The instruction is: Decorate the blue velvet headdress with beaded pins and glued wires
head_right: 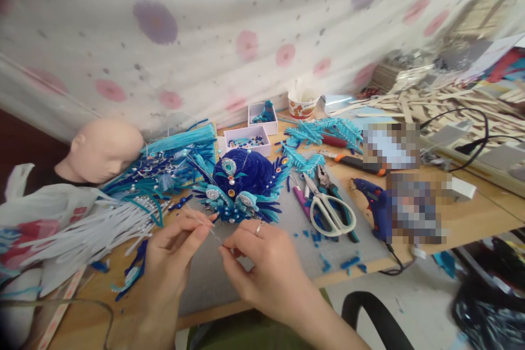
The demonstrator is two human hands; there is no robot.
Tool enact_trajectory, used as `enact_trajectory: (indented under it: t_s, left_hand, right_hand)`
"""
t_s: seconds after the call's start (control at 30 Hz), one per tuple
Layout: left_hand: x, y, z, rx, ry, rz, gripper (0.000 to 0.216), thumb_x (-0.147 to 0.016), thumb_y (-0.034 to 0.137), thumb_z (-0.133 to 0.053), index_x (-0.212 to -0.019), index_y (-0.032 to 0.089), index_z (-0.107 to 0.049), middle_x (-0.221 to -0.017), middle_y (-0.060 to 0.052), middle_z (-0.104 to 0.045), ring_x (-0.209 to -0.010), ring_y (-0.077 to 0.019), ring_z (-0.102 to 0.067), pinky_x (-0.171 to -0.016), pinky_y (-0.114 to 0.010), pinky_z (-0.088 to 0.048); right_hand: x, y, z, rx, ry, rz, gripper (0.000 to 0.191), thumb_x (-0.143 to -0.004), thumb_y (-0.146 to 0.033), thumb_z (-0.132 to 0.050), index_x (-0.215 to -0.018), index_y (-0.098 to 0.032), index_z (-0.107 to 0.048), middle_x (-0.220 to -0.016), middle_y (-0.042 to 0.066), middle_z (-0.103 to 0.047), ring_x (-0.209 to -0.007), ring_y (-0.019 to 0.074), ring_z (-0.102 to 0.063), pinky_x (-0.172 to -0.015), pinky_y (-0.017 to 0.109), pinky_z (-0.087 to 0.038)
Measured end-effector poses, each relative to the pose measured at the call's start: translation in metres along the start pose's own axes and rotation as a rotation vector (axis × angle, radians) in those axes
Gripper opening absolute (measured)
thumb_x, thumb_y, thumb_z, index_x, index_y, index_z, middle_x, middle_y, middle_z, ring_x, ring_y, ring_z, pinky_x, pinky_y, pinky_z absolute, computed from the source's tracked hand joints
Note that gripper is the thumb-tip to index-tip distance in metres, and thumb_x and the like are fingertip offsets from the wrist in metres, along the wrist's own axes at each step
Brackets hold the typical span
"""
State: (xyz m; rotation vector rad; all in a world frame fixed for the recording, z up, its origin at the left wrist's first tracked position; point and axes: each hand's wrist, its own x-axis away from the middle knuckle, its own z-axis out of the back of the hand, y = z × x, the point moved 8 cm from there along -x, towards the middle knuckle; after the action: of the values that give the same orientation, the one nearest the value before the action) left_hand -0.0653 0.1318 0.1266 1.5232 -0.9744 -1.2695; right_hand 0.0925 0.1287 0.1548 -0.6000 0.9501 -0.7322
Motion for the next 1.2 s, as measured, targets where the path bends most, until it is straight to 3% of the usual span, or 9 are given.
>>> enact_trajectory:
  t_s: [0.3, 0.4, 0.5, 0.67, 0.77, 0.87, 1.03, 1.1, 1.2]
  left_hand:
    - [0.001, 0.007, -0.003, -0.079, 0.047, -0.030, 0.018, -0.092, 0.019, -0.068, -0.075, 0.023, -0.066, -0.077, 0.003, -0.064, -0.081, -0.0133, -0.064, -0.095, -0.027, -0.054]
    - [-0.005, 0.002, -0.005, 0.104, -0.036, 0.000, 0.021, -0.093, 0.027, -0.069, -0.073, 0.022, -0.067, -0.080, 0.000, -0.062, -0.082, -0.0144, -0.062, -0.096, -0.030, -0.054]
    - [-0.009, -0.005, -0.011, 0.343, -0.125, 0.124, 0.024, -0.091, 0.036, -0.071, -0.073, 0.021, -0.068, -0.083, -0.001, -0.060, -0.081, -0.0145, -0.060, -0.090, -0.028, -0.055]
    - [-0.007, -0.003, -0.024, 0.670, -0.135, 0.300, 0.028, -0.080, 0.038, -0.082, -0.067, 0.020, -0.065, -0.083, -0.001, -0.056, -0.084, -0.0142, -0.059, -0.087, -0.026, -0.056]
    - [-0.008, 0.000, -0.027, 0.828, -0.107, 0.328, 0.036, -0.076, 0.043, -0.085, -0.063, 0.020, -0.061, -0.075, 0.001, -0.051, -0.077, -0.0136, -0.057, -0.084, -0.029, -0.057]
    - [-0.013, 0.001, -0.016, 0.684, -0.017, 0.198, 0.037, -0.077, 0.046, -0.085, -0.061, 0.020, -0.063, -0.065, 0.003, -0.048, -0.065, -0.0108, -0.052, -0.073, -0.024, -0.055]
    - [-0.007, 0.007, 0.014, 0.302, 0.233, -0.116, 0.025, -0.077, 0.048, -0.085, -0.081, 0.024, -0.080, -0.076, 0.000, -0.067, -0.073, -0.0122, -0.063, -0.070, -0.021, -0.053]
    - [-0.003, 0.007, 0.016, 0.243, 0.269, -0.100, 0.017, -0.075, 0.034, -0.089, -0.087, 0.025, -0.081, -0.082, 0.000, -0.072, -0.075, -0.0117, -0.066, -0.071, -0.020, -0.054]
    - [0.002, 0.003, 0.017, 0.194, 0.332, 0.035, 0.019, -0.073, 0.022, -0.089, -0.090, 0.026, -0.080, -0.080, 0.001, -0.076, -0.073, -0.0113, -0.070, -0.070, -0.019, -0.055]
  right_hand:
    - [-0.002, -0.001, 0.000, 0.105, 0.023, 0.157, 0.017, -0.094, -0.008, -0.059, -0.083, -0.013, -0.070, -0.068, 0.003, -0.063, -0.063, 0.0133, -0.057, -0.057, 0.025, -0.039]
    - [-0.002, -0.005, -0.002, 0.091, -0.025, 0.201, 0.016, -0.095, -0.008, -0.058, -0.086, -0.013, -0.070, -0.069, 0.003, -0.061, -0.065, 0.0144, -0.055, -0.058, 0.026, -0.038]
    - [-0.002, -0.005, -0.002, 0.038, -0.062, 0.175, 0.015, -0.095, -0.008, -0.058, -0.086, -0.013, -0.069, -0.069, 0.003, -0.060, -0.065, 0.0139, -0.054, -0.059, 0.027, -0.038]
    - [-0.003, -0.003, -0.003, -0.028, -0.082, 0.143, 0.015, -0.095, -0.009, -0.058, -0.084, -0.015, -0.066, -0.069, 0.002, -0.060, -0.065, 0.0132, -0.055, -0.060, 0.026, -0.038]
    - [-0.003, 0.000, -0.004, -0.002, -0.083, 0.145, 0.016, -0.094, -0.008, -0.057, -0.084, -0.015, -0.067, -0.070, 0.002, -0.061, -0.065, 0.0135, -0.056, -0.059, 0.026, -0.038]
    - [-0.003, 0.004, -0.002, 0.003, -0.053, 0.117, 0.017, -0.093, -0.007, -0.057, -0.082, -0.015, -0.067, -0.068, 0.002, -0.062, -0.063, 0.0124, -0.056, -0.057, 0.024, -0.038]
    - [-0.002, 0.007, 0.003, -0.008, 0.022, 0.049, 0.018, -0.090, -0.008, -0.060, -0.075, -0.017, -0.064, -0.061, -0.002, -0.057, -0.057, 0.0099, -0.053, -0.055, 0.023, -0.036]
    - [-0.003, 0.007, 0.002, -0.036, 0.011, 0.028, 0.019, -0.089, -0.008, -0.060, -0.073, -0.017, -0.063, -0.061, -0.002, -0.057, -0.057, 0.0097, -0.053, -0.055, 0.022, -0.036]
    - [-0.004, 0.005, 0.001, -0.046, 0.000, 0.018, 0.020, -0.089, -0.009, -0.060, -0.072, -0.017, -0.062, -0.061, -0.002, -0.058, -0.057, 0.0098, -0.054, -0.055, 0.022, -0.037]
